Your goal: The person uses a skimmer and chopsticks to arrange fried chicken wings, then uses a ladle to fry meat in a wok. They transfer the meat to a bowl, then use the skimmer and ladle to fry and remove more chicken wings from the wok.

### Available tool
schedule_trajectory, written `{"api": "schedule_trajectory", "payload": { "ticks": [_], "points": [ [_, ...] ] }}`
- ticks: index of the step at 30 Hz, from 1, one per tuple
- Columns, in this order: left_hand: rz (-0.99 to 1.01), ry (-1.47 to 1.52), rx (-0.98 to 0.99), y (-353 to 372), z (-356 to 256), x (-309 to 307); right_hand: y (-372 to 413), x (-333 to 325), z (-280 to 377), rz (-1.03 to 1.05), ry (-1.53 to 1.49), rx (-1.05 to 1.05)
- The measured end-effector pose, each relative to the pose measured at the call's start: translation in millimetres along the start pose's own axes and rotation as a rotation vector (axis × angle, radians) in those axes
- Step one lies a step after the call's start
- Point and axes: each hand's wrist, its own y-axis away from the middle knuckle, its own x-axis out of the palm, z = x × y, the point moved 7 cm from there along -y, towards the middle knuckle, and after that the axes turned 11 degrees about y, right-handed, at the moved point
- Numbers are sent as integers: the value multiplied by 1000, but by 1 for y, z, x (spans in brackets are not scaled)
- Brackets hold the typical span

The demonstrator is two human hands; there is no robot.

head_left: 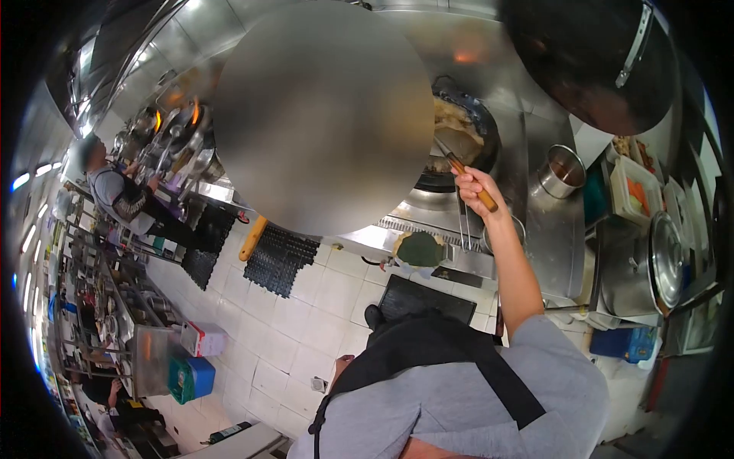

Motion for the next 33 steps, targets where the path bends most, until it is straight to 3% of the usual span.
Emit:
{"api": "schedule_trajectory", "payload": {
  "ticks": [5,8,15,17,18,19,20,21,23,24,26,29,33],
  "points": [
    [-12,72,-81,8,11,8,29,22,-7,-14,20,-2],
    [-10,85,-82,9,11,12,42,32,-2,-297,555,-48],
    [27,16,5,4,15,9,36,2,11,-397,747,-82],
    [39,-16,38,0,12,8,43,-4,12,-487,1199,-182],
    [54,-69,93,-3,6,8,44,-1,15,-518,1429,-244],
    [91,-208,230,-5,-7,10,50,0,13,-564,1425,-245],
    [122,-583,603,1,-27,20,57,9,12,-593,1435,-265],
    [67,-6,60,-12,8,11,65,18,11,-616,1445,-282],
    [41,142,-119,11,-21,9,70,25,3,-615,1424,-251],
    [18,215,-206,41,-67,10,65,19,-1,-580,1392,-204],
    [48,177,-185,39,-64,16,36,-28,-1,-524,1467,-67],
    [86,240,-312,35,-53,25,24,-2,6,-400,1401,-99],
    [-21,348,-259,36,-53,21,26,11,-3,-426,1466,-135]
  ]
}}
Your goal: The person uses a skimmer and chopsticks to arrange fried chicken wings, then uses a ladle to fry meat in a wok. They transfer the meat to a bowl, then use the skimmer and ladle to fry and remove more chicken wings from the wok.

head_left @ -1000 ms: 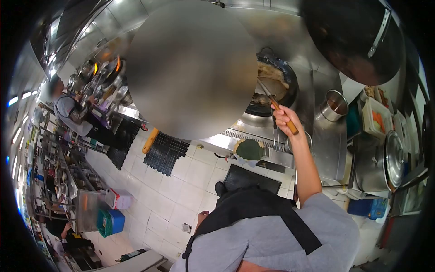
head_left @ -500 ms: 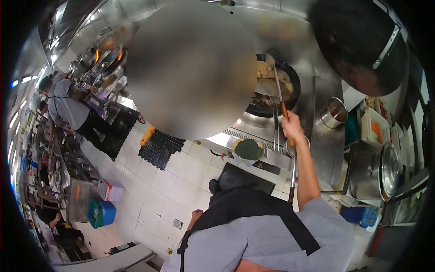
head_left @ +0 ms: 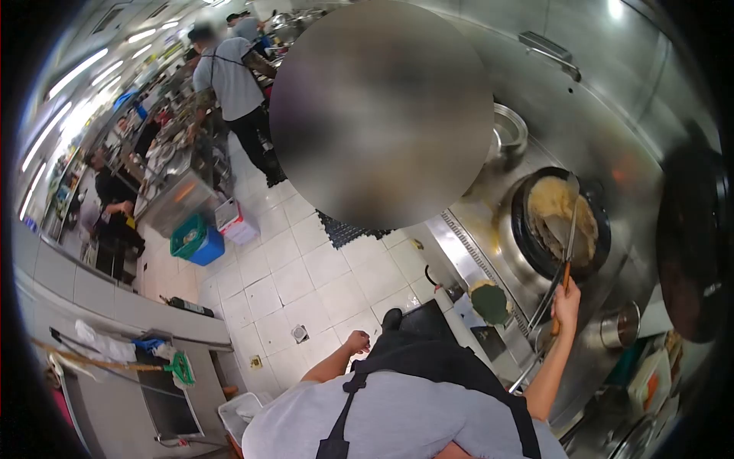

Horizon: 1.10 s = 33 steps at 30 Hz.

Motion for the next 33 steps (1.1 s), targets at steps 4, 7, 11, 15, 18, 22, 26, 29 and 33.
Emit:
{"api": "schedule_trajectory", "payload": {
  "ticks": [4,7,11,15,18,22,26,29,33],
  "points": [
    [22,-75,-55,-2,16,-1,-11,9,-21,63,-72,22],
    [9,-135,35,-12,31,-8,0,9,0,52,-309,98],
    [106,-233,-50,-21,60,-12,-15,14,-12,-106,-5,-83],
    [277,-591,18,-68,69,-16,-38,28,-17,-131,-183,-74],
    [164,-563,-125,-67,29,-30,-42,81,21,-39,-485,43],
    [371,-999,280,-107,-38,-21,-82,174,38,61,-471,66],
    [20,-377,104,-120,-105,-39,-133,262,9,12,-184,43],
    [-49,-242,206,-101,-147,-61,-220,327,-92,-357,272,-413],
    [25,-120,168,-113,-126,-89,-188,392,-103,-102,349,113]
  ]
}}
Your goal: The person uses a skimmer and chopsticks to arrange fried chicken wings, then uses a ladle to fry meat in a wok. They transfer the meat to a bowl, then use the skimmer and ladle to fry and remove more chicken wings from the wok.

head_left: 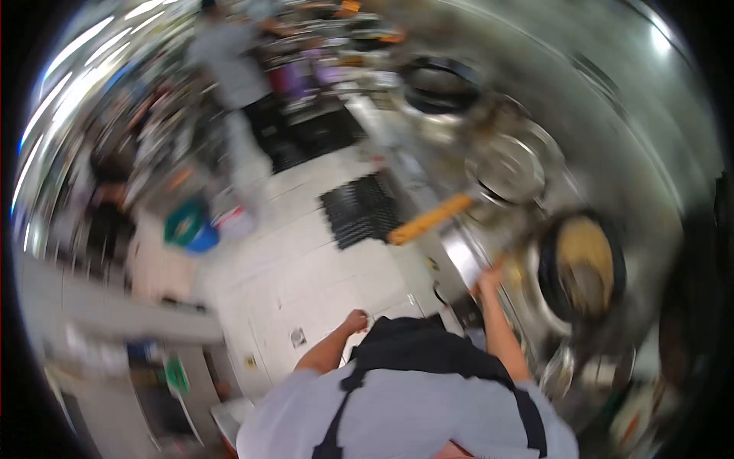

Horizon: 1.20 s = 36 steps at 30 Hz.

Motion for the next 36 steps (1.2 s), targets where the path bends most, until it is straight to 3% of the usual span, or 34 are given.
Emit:
{"api": "schedule_trajectory", "payload": {
  "ticks": [1,2,3,4,5,6,8,10,12,14,16,18,20,22,24,25,28,30,32,34,36],
  "points": [
    [-40,71,-32,10,3,-6,12,-1,11,107,48,95],
    [-39,125,-99,17,8,-10,27,-11,26,17,-2,-119],
    [-7,-19,-24,32,-5,-14,44,-20,34,121,4,-147],
    [149,-537,596,24,8,-16,55,-35,52,122,69,-333],
    [225,-653,671,10,31,-18,84,-79,84,124,7,-390],
    [276,-559,452,-5,47,-16,87,-72,62,387,18,-100],
    [265,-395,110,-26,75,-19,115,-89,53,500,-102,-110],
    [289,-364,18,-34,76,-15,153,-133,63,516,-143,-231],
    [300,-344,-34,-40,74,-12,176,-200,64,282,-202,-201],
    [308,-317,-58,-48,71,-7,188,-281,48,-120,22,-141],
    [310,-279,-55,-58,64,2,193,-339,14,-426,444,-56],
    [325,-201,-35,-77,51,12,193,-380,-2,-412,565,132],
    [362,7,-34,-97,34,24,181,-376,-53,-376,541,187],
    [215,-75,-118,-75,-41,34,161,-365,-106,-353,468,160],
    [269,155,-220,-80,-78,48,154,-351,-143,-326,342,72],
    [242,205,-195,-69,-112,55,159,-355,-149,-267,116,147],
    [246,437,-31,-59,-195,50,184,-403,-152,-355,247,84],
    [487,893,-28,-78,-230,28,200,-442,-152,-330,429,155],
    [463,943,217,-7,-299,18,210,-476,-148,-242,544,260],
    [483,1071,189,13,-332,3,213,-494,-147,-212,582,256],
    [575,1031,304,50,-368,3,210,-501,-156,-199,590,218]
  ]
}}
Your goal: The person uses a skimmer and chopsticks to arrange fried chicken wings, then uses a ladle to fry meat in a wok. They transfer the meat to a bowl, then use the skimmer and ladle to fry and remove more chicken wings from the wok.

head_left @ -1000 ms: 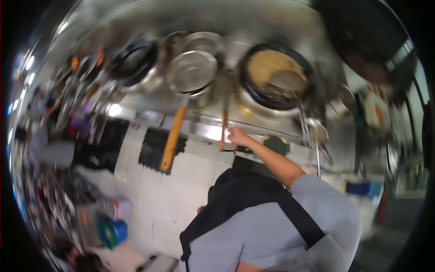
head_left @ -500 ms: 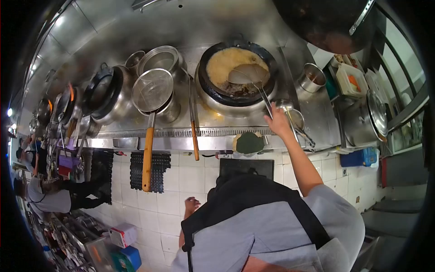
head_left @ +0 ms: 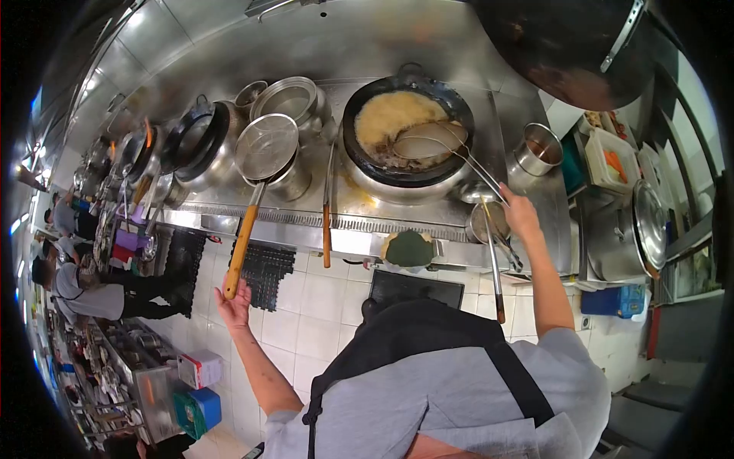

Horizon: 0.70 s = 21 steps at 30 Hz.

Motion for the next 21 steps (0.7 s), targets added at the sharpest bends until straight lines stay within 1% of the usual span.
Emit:
{"api": "schedule_trajectory", "payload": {
  "ticks": [1,4,7,8,9,10,11,14,15,18,19,21],
  "points": [
    [70,-21,18,1,-4,15,-2,1,-5,-10,-13,-33],
    [34,-176,-38,-5,-4,26,0,12,-7,-35,-32,-101],
    [-17,-251,-111,-15,15,40,8,22,0,-84,-92,-102],
    [7,-283,-136,-19,22,43,10,27,2,-102,-123,-94],
    [24,-319,-166,-20,28,43,14,33,2,-177,-192,-122],
    [47,-355,-194,-25,35,47,16,39,3,-183,-198,-120],
    [30,-376,-215,-23,46,60,17,42,4,-193,-203,-117],
    [42,-346,-275,-35,66,71,29,42,7,-216,-242,-132],
    [11,-345,-258,-37,71,72,33,41,10,-225,-257,-141],
    [8,-291,-276,-52,85,79,44,40,16,-185,-171,-49],
    [-2,-283,-291,-56,90,81,48,37,22,-266,-200,-91],
    [-25,-268,-319,-62,98,84,56,42,28,-256,-197,-43]
  ]
}}
